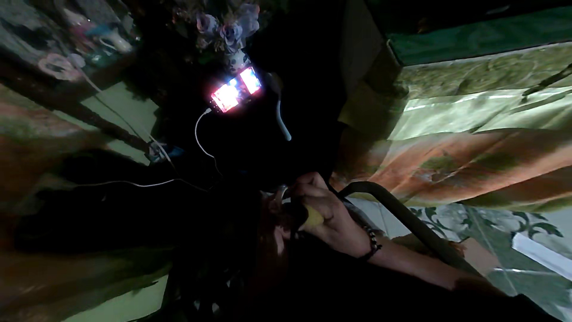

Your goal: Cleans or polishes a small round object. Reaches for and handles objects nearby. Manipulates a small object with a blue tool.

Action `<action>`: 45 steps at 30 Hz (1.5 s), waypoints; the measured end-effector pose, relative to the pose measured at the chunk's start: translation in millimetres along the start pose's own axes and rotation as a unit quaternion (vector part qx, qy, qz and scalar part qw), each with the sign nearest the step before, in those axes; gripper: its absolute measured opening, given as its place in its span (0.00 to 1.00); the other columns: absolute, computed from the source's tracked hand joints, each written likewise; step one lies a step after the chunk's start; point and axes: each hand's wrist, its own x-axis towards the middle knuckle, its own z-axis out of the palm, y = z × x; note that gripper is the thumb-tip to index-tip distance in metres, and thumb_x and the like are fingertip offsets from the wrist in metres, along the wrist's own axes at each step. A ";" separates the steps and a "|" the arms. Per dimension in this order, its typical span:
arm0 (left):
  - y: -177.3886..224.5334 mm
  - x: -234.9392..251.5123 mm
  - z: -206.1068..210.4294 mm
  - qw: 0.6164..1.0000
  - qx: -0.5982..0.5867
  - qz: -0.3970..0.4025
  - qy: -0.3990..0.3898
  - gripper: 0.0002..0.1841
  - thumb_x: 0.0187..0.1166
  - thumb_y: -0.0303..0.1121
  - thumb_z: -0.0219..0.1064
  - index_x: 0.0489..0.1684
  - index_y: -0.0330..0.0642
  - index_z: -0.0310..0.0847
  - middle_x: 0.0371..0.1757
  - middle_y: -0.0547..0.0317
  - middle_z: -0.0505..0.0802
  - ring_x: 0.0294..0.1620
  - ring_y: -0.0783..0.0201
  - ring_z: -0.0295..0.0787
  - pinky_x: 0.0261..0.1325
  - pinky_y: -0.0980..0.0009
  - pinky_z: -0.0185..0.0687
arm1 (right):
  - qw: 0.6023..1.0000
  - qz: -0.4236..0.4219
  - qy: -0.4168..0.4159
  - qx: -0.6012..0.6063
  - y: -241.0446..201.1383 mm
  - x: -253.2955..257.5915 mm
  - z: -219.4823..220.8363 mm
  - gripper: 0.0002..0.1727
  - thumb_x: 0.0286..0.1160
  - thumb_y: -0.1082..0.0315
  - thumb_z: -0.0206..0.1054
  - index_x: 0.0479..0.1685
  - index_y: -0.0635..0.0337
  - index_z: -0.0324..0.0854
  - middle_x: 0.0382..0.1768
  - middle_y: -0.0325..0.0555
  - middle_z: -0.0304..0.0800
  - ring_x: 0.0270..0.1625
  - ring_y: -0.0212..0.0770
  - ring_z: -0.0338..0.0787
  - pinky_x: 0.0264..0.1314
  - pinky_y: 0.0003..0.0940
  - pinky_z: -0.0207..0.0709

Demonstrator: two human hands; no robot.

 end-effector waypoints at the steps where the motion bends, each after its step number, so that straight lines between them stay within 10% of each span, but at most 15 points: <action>1: -1.0 4.2 2.4 0.996 -0.077 -0.037 -0.004 0.30 0.90 0.43 0.55 0.79 0.23 0.57 0.63 0.59 0.84 0.59 0.80 0.83 0.60 0.79 0.83 | 1.000 0.015 0.014 0.004 -0.2 -0.9 1.6 0.25 0.82 0.44 0.65 0.34 0.59 0.88 0.45 0.41 0.90 0.65 0.38 0.79 0.75 0.36 0.66; 5: -7.8 14.8 5.3 0.975 -0.207 -0.080 0.003 0.43 0.76 0.70 0.56 0.81 0.45 0.66 0.66 0.63 0.89 0.56 0.71 0.90 0.44 0.75 0.89 | 0.997 0.070 0.041 0.005 -0.7 -3.0 5.9 0.27 0.86 0.45 0.59 0.35 0.61 0.89 0.44 0.42 0.89 0.63 0.34 0.79 0.74 0.31 0.67; 14: -14.4 16.6 -10.5 0.993 -0.112 0.037 -0.007 0.25 0.93 0.44 0.48 0.74 0.31 0.71 0.69 0.52 0.86 0.69 0.65 0.83 0.72 0.67 0.80 | 0.992 0.044 -0.121 0.007 -4.1 2.1 0.0 0.24 0.88 0.49 0.57 0.50 0.61 0.89 0.62 0.45 0.87 0.80 0.47 0.70 0.88 0.47 0.55; 18: 0.1 25.5 -4.8 0.947 -0.279 -0.129 0.097 0.26 0.91 0.41 0.37 0.50 0.37 0.84 0.42 0.56 0.95 0.46 0.69 0.93 0.50 0.71 0.90 | 0.977 0.015 -0.211 0.012 5.7 -1.1 -11.0 0.14 0.79 0.67 0.64 0.56 0.61 0.90 0.72 0.47 0.84 0.87 0.54 0.62 0.92 0.51 0.51; 24: 8.1 22.5 -4.0 0.932 -0.309 -0.174 0.071 0.26 0.93 0.42 0.37 0.47 0.38 0.84 0.41 0.55 0.94 0.46 0.67 0.93 0.52 0.70 0.90 | 0.986 -0.017 -0.166 0.000 9.0 -8.9 -3.5 0.16 0.83 0.58 0.65 0.49 0.61 0.90 0.62 0.46 0.90 0.84 0.52 0.68 0.92 0.51 0.51; 27: 9.3 18.7 -4.3 0.959 -0.234 -0.151 0.055 0.24 0.93 0.42 0.38 0.54 0.38 0.82 0.46 0.58 0.94 0.50 0.70 0.92 0.55 0.71 0.89 | 0.992 -0.005 -0.125 0.017 7.6 -8.3 -0.2 0.23 0.84 0.48 0.63 0.46 0.62 0.89 0.59 0.46 0.90 0.81 0.48 0.71 0.91 0.49 0.52; 29: 0.5 7.1 -13.6 0.990 -0.126 -0.061 -0.026 0.23 0.93 0.42 0.48 0.75 0.34 0.69 0.63 0.59 0.88 0.60 0.72 0.87 0.63 0.72 0.86 | 0.995 0.011 -0.093 0.024 6.0 -7.6 1.3 0.27 0.83 0.43 0.62 0.44 0.62 0.88 0.56 0.45 0.90 0.78 0.45 0.74 0.87 0.45 0.57; 32: -8.6 4.0 -8.0 0.989 -0.135 -0.039 -0.049 0.29 0.86 0.44 0.61 0.80 0.36 0.61 0.61 0.57 0.87 0.40 0.70 0.89 0.35 0.74 0.90 | 0.998 0.054 -0.033 0.022 4.5 -7.5 6.6 0.31 0.84 0.39 0.59 0.44 0.61 0.90 0.53 0.45 0.92 0.72 0.43 0.79 0.80 0.43 0.66; 37: -18.6 0.0 2.6 0.968 -0.226 -0.093 0.050 0.21 0.88 0.49 0.57 0.71 0.47 0.74 0.44 0.63 0.93 0.30 0.72 0.90 0.27 0.75 0.87 | 0.997 0.061 0.001 0.047 1.5 -3.6 15.0 0.29 0.88 0.43 0.54 0.43 0.60 0.90 0.56 0.43 0.92 0.71 0.39 0.79 0.80 0.40 0.67; 40: -23.2 6.5 -9.7 0.985 -0.174 -0.014 0.016 0.29 0.81 0.50 0.68 0.76 0.44 0.72 0.59 0.59 0.89 0.41 0.72 0.91 0.37 0.76 0.90 | 0.992 0.062 -0.092 0.066 1.1 0.0 4.2 0.26 0.90 0.51 0.56 0.59 0.67 0.86 0.69 0.51 0.86 0.82 0.47 0.72 0.89 0.43 0.60; 42: -20.9 5.6 -18.1 0.997 -0.078 0.025 -0.011 0.32 0.84 0.45 0.65 0.84 0.39 0.64 0.73 0.54 0.81 0.65 0.69 0.84 0.63 0.71 0.86 | 0.984 0.063 -0.155 0.068 3.5 2.8 -6.7 0.24 0.88 0.56 0.58 0.65 0.68 0.84 0.73 0.52 0.82 0.86 0.48 0.68 0.92 0.43 0.57; 45: -10.8 11.1 -7.9 0.971 -0.193 -0.125 0.062 0.29 0.87 0.55 0.56 0.73 0.40 0.71 0.50 0.54 0.91 0.40 0.67 0.92 0.32 0.71 0.90 | 0.968 0.061 -0.229 0.078 9.1 6.4 -18.9 0.22 0.83 0.61 0.65 0.69 0.66 0.82 0.76 0.51 0.81 0.87 0.48 0.65 0.93 0.44 0.54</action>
